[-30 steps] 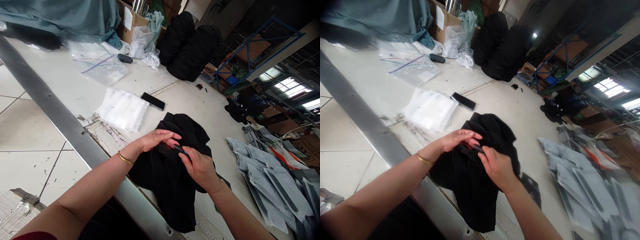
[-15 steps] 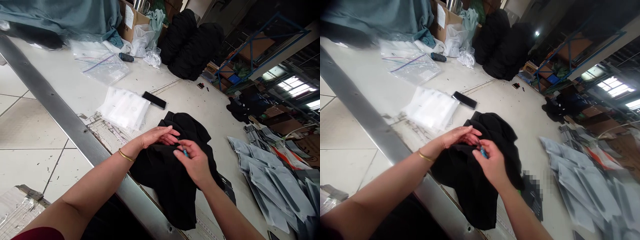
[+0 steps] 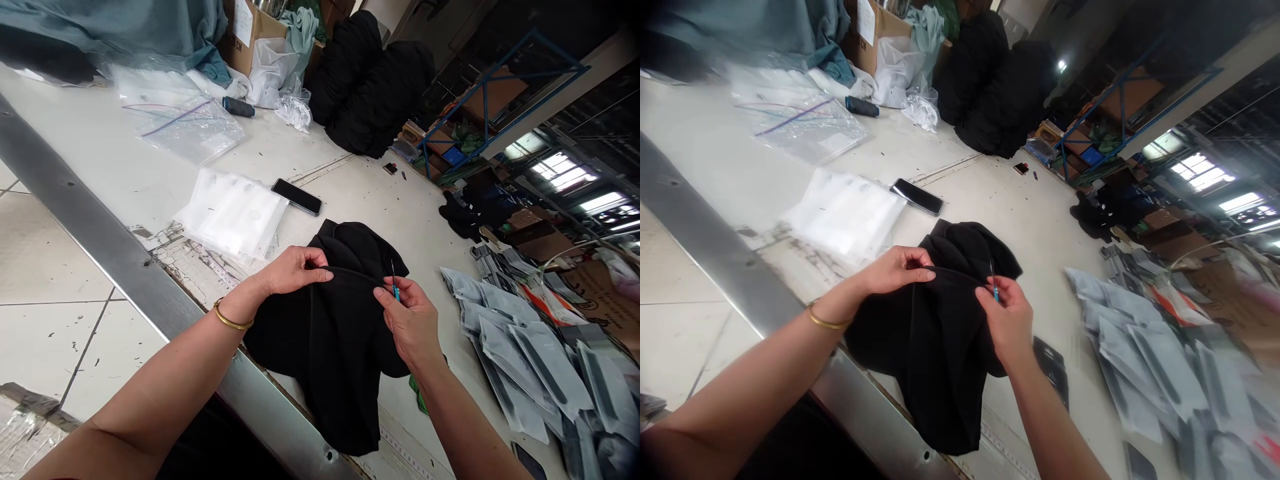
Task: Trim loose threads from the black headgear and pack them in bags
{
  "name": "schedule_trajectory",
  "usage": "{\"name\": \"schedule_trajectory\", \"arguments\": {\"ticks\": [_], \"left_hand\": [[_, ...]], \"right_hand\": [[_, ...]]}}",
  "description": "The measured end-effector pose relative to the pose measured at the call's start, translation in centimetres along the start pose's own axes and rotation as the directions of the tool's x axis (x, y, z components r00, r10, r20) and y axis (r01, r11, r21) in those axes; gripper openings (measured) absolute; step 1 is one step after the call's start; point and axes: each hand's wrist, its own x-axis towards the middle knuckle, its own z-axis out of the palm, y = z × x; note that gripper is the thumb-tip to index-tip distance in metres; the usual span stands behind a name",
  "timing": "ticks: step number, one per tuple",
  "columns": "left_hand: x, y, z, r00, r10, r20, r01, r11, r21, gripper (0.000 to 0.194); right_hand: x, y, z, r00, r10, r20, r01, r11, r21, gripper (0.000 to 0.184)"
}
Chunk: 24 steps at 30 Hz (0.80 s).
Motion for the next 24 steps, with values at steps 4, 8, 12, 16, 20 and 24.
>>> {"name": "schedule_trajectory", "arguments": {"ticks": [4, 8, 12, 16, 20, 24], "left_hand": [[0.3, -0.1, 0.4, 0.999, -0.021, 0.032, 0.028, 0.970, -0.240, 0.025], [0.5, -0.6, 1.1, 0.999, -0.036, 0.039, 0.050, 0.880, -0.473, 0.021], [0.5, -0.6, 1.3, 0.996, -0.040, 0.081, 0.080, 0.807, -0.586, 0.025], [0.5, -0.6, 1.2, 0.991, -0.057, 0.124, 0.126, 0.738, -0.663, 0.024], [0.5, -0.8, 1.2, 0.985, -0.088, 0.150, 0.169, 0.687, -0.707, 0.026], [0.7, -0.9, 1.1, 0.984, -0.084, 0.155, 0.170, 0.679, -0.714, 0.023]], "right_hand": [[-0.2, -0.2, 0.3, 0.989, 0.142, 0.032, -0.143, 0.988, 0.052, 0.030], [-0.2, -1.1, 0.1, 0.993, 0.098, 0.058, -0.092, 0.990, -0.103, 0.031], [-0.1, -2.8, -0.9, 0.982, -0.186, 0.011, 0.176, 0.908, -0.380, 0.028], [-0.1, -3.4, -1.3, 0.898, -0.403, 0.174, 0.435, 0.764, -0.476, 0.023], [0.1, -2.6, -0.9, 0.850, -0.429, 0.307, 0.528, 0.691, -0.494, 0.020], [0.7, -2.2, -0.6, 0.830, -0.452, 0.328, 0.558, 0.662, -0.499, 0.018]]}}
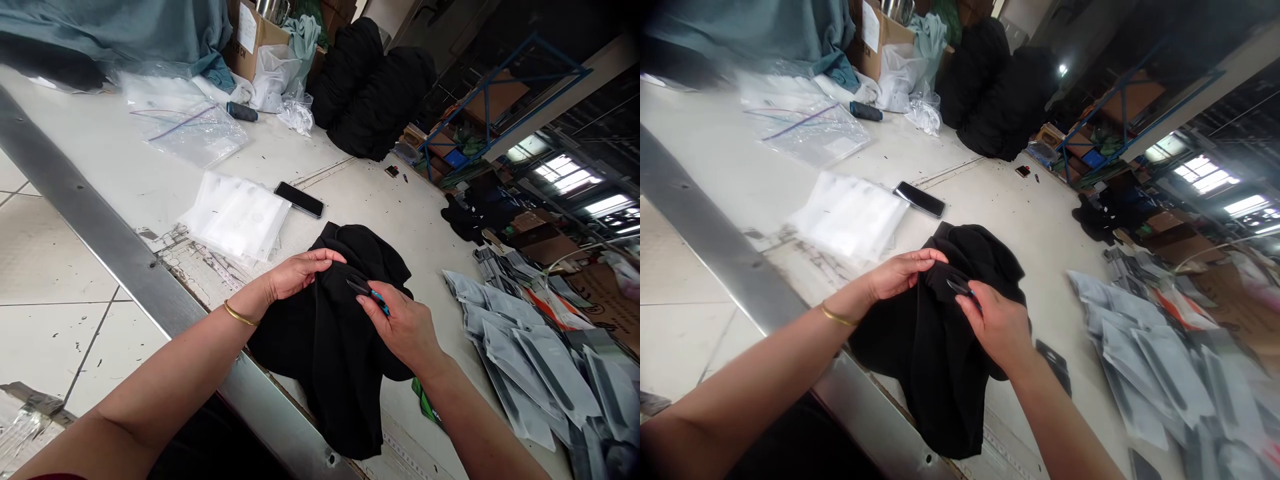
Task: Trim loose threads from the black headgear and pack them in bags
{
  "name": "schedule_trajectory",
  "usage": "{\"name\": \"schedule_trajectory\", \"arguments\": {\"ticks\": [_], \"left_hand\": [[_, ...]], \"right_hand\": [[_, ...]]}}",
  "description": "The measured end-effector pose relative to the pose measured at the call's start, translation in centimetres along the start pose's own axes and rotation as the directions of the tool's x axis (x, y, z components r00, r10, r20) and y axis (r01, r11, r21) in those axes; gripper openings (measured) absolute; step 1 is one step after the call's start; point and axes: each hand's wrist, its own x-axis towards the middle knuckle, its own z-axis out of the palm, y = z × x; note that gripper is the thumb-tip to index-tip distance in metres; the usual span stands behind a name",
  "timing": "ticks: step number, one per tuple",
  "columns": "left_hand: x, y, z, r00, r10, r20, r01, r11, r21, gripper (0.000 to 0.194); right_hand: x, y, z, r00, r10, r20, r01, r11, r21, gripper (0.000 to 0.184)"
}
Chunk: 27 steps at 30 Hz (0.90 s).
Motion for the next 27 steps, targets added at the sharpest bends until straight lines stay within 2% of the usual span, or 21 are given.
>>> {"name": "schedule_trajectory", "arguments": {"ticks": [6, 13, 27], "left_hand": [[0.0, 0.1, 0.0, 0.999, 0.041, 0.025, -0.042, 0.997, 0.061, 0.019], [0.1, 0.0, -0.3, 0.998, 0.026, 0.062, -0.031, 0.996, 0.084, 0.024], [0.1, -0.1, -0.3, 0.997, 0.002, 0.075, -0.008, 0.996, 0.087, 0.022]], "right_hand": [[0.8, 0.2, -0.1, 0.997, -0.075, 0.013, 0.075, 0.996, -0.048, 0.018], [1.8, 0.1, -0.2, 0.980, -0.194, 0.042, 0.198, 0.968, -0.156, 0.017], [1.8, 0.0, 0.1, 0.967, -0.252, 0.041, 0.255, 0.941, -0.222, 0.016]]}}
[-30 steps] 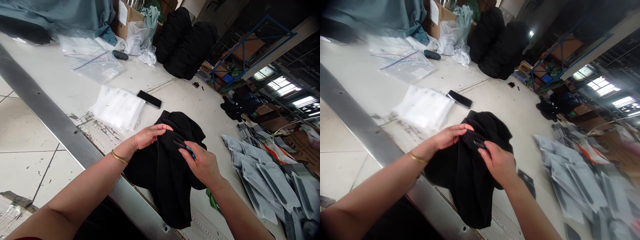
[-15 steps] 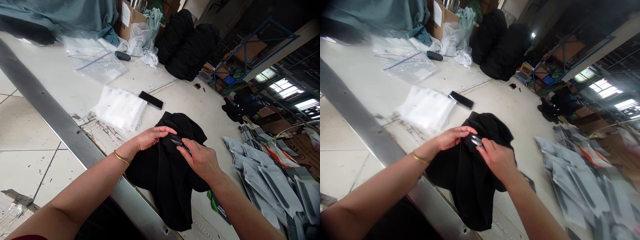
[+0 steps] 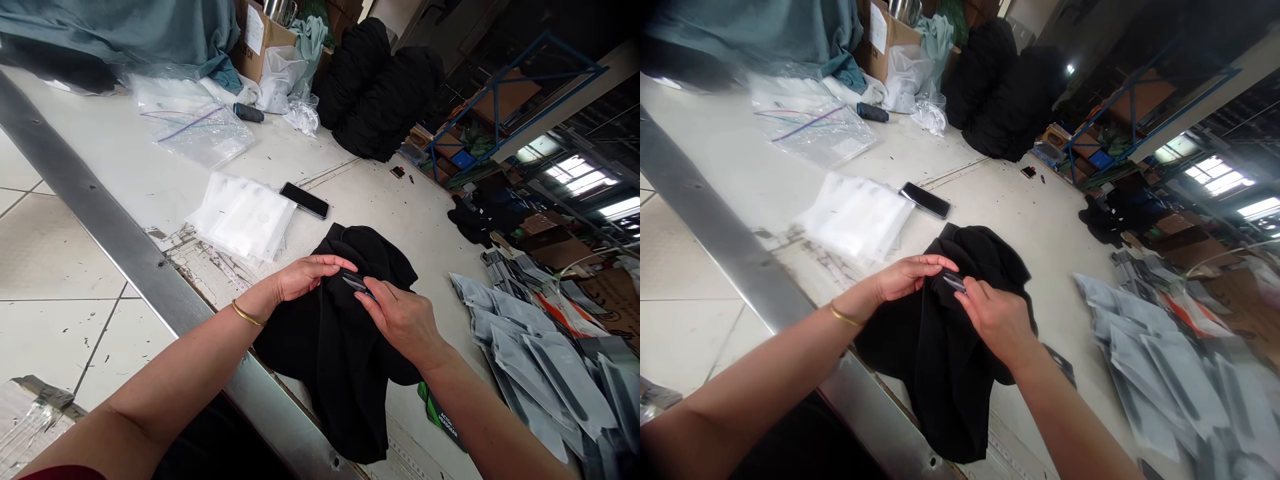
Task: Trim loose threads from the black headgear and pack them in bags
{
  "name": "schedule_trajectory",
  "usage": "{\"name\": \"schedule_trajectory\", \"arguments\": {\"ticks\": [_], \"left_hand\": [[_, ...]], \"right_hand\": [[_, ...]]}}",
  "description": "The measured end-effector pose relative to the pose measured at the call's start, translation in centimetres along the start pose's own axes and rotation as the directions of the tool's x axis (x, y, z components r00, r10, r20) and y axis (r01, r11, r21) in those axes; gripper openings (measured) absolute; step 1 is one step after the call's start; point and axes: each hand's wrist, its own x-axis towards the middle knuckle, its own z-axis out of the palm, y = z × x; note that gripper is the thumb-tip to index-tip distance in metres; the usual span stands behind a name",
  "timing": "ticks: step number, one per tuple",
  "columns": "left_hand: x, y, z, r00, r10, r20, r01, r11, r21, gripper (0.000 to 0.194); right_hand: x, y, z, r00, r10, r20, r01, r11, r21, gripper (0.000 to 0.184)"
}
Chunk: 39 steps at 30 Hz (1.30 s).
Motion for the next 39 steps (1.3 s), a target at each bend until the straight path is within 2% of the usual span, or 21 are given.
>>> {"name": "schedule_trajectory", "arguments": {"ticks": [6, 11, 31, 35, 39], "left_hand": [[0.0, 0.1, 0.0, 1.000, 0.002, -0.010, -0.001, 0.996, 0.084, 0.022], [0.0, 0.2, 0.1, 1.000, 0.004, -0.016, -0.002, 0.991, 0.132, 0.023], [0.0, 0.1, 0.1, 1.000, 0.008, -0.018, -0.003, 0.969, 0.245, 0.025], [-0.1, 0.2, 0.2, 1.000, -0.004, -0.029, 0.011, 0.969, 0.246, 0.025], [-0.1, 0.3, 0.3, 1.000, -0.021, -0.008, 0.022, 0.984, 0.176, 0.024]], "right_hand": [[-0.4, 0.0, 0.5, 1.000, 0.007, -0.002, -0.007, 1.000, 0.015, 0.014], [-0.9, 0.1, 0.8, 0.998, 0.010, -0.058, -0.006, 0.998, 0.062, 0.015], [-0.6, -0.6, 0.8, 1.000, -0.009, -0.005, 0.009, 1.000, 0.004, 0.014], [-0.6, -0.7, 0.5, 0.994, -0.034, -0.102, 0.038, 0.999, 0.037, 0.016], [-0.8, -1.9, -1.1, 0.937, -0.176, -0.303, 0.209, 0.974, 0.081, 0.031]]}}
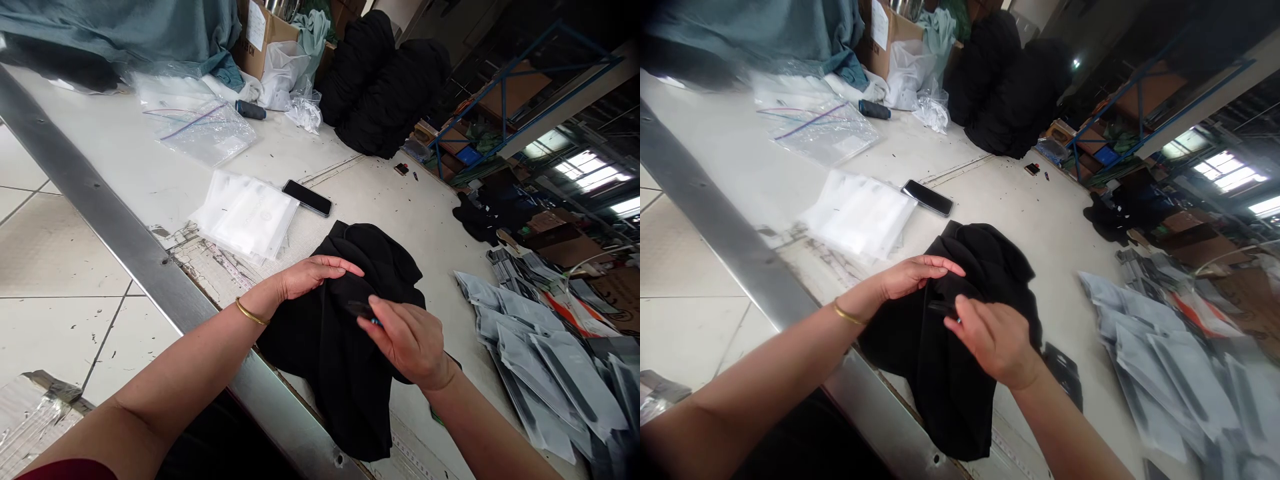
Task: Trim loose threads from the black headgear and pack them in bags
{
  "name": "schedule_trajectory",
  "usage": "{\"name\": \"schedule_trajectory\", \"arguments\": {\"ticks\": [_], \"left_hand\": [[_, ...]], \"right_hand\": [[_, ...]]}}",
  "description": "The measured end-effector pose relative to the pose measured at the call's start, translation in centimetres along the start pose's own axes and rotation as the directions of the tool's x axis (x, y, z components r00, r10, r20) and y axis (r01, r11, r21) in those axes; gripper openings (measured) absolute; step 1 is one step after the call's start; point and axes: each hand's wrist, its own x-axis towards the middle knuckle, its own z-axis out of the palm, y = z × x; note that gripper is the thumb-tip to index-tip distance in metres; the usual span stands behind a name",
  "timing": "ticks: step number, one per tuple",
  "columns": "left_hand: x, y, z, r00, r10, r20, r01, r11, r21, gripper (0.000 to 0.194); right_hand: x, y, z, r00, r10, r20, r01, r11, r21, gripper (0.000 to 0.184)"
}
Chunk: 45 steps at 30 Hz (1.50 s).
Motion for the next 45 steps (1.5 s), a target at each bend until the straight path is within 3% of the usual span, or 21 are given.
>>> {"name": "schedule_trajectory", "arguments": {"ticks": [3, 6, 11, 15, 17, 18, 20, 22, 24, 27, 30, 32, 35, 36, 37, 38, 39, 41, 43, 45], "left_hand": [[0.0, 0.0, 0.0, 1.000, -0.008, -0.025, 0.008, 1.000, 0.009, 0.024], [0.1, -0.1, -0.1, 0.999, 0.002, -0.044, 0.000, 0.999, 0.033, 0.024], [0.2, -0.4, -0.2, 0.998, -0.034, -0.047, 0.031, 0.997, -0.075, 0.022], [0.1, -0.3, -0.2, 0.997, -0.047, -0.059, 0.041, 0.994, -0.100, 0.022], [0.0, -0.2, -0.2, 0.998, -0.021, -0.053, 0.019, 0.999, -0.031, 0.026], [-0.1, -0.2, -0.3, 0.999, -0.015, -0.041, 0.015, 1.000, 0.012, 0.029], [-0.3, 0.0, -0.4, 0.999, -0.039, -0.006, 0.040, 0.995, 0.091, 0.039], [-0.5, 0.2, -0.4, 0.995, -0.097, 0.030, 0.091, 0.985, 0.146, 0.046], [-0.6, 0.4, -0.3, 0.988, -0.147, 0.052, 0.134, 0.971, 0.197, 0.049], [-0.7, 1.1, 0.4, 0.980, -0.188, 0.056, 0.160, 0.932, 0.326, 0.046], [-0.8, 2.1, 1.3, 0.986, -0.164, -0.037, 0.153, 0.786, 0.599, 0.035], [-1.3, 2.6, 1.8, 0.987, -0.081, -0.136, 0.158, 0.547, 0.822, 0.025], [-3.0, 3.3, 1.9, 0.963, 0.060, -0.263, 0.258, 0.084, 0.962, 0.020], [-3.8, 3.6, 1.8, 0.947, 0.098, -0.306, 0.309, -0.011, 0.951, 0.021], [-4.5, 3.9, 1.7, 0.929, 0.122, -0.350, 0.357, -0.043, 0.933, 0.022], [-5.1, 4.3, 1.7, 0.908, 0.131, -0.398, 0.402, -0.007, 0.916, 0.022], [-5.5, 4.7, 1.7, 0.889, 0.121, -0.441, 0.433, 0.087, 0.897, 0.022], [-5.5, 5.5, 1.8, 0.869, 0.094, -0.486, 0.419, 0.382, 0.824, 0.017], [-4.2, 5.8, 1.8, 0.862, 0.149, -0.485, 0.282, 0.653, 0.703, 0.012], [-1.9, 5.0, 1.7, 0.854, 0.278, -0.440, 0.090, 0.754, 0.651, 0.013]], "right_hand": [[0.3, -2.1, -0.7, 0.983, -0.181, -0.005, 0.180, 0.975, 0.127, 0.034], [0.0, -4.2, -0.7, 0.966, -0.252, 0.065, 0.226, 0.935, 0.274, 0.034], [-1.3, -7.1, -0.9, 0.983, -0.114, 0.142, 0.053, 0.924, 0.379, 0.031], [-3.9, -9.4, -2.2, 0.977, 0.108, 0.182, -0.169, 0.917, 0.363, 0.033], [-6.1, -10.7, -3.0, 0.927, 0.308, 0.214, -0.360, 0.891, 0.275, 0.032], [-7.5, -11.4, -3.4, 0.877, 0.421, 0.230, -0.469, 0.854, 0.226, 0.033], [-10.1, -12.7, -4.0, 0.738, 0.621, 0.264, -0.667, 0.730, 0.147, 0.035], [-12.6, -13.9, -4.5, 0.623, 0.731, 0.277, -0.777, 0.619, 0.115, 0.040], [-14.3, -15.0, -4.7, 0.568, 0.766, 0.301, -0.818, 0.565, 0.108, 0.046], [-15.5, -16.3, -4.8, 0.546, 0.781, 0.304, -0.834, 0.543, 0.101, 0.038], [-15.3, -16.4, -4.4, 0.478, 0.842, 0.251, -0.876, 0.479, 0.064, 0.022], [-15.1, -15.9, -4.3, 0.425, 0.869, 0.252, -0.903, 0.425, 0.056, 0.017], [-15.0, -14.7, -4.5, 0.418, 0.845, 0.334, -0.908, 0.402, 0.120, 0.011], [-15.1, -14.3, -4.8, 0.411, 0.837, 0.361, -0.912, 0.384, 0.146, 0.010], [-15.1, -13.7, -5.2, 0.391, 0.839, 0.378, -0.920, 0.352, 0.170, 0.009], [-15.1, -13.0, -5.8, 0.356, 0.854, 0.380, -0.933, 0.303, 0.193, 0.009], [-14.9, -12.2, -6.3, 0.302, 0.875, 0.378, -0.947, 0.232, 0.220, 0.011], [-14.2, -9.8, -7.2, 0.156, 0.912, 0.379, -0.946, 0.027, 0.323, 0.014], [-12.9, -6.7, -7.1, -0.010, 0.918, 0.396, -0.838, -0.224, 0.498, 0.017], [-11.6, -3.4, -5.7, -0.135, 0.909, 0.396, -0.591, -0.394, 0.704, 0.019]]}}
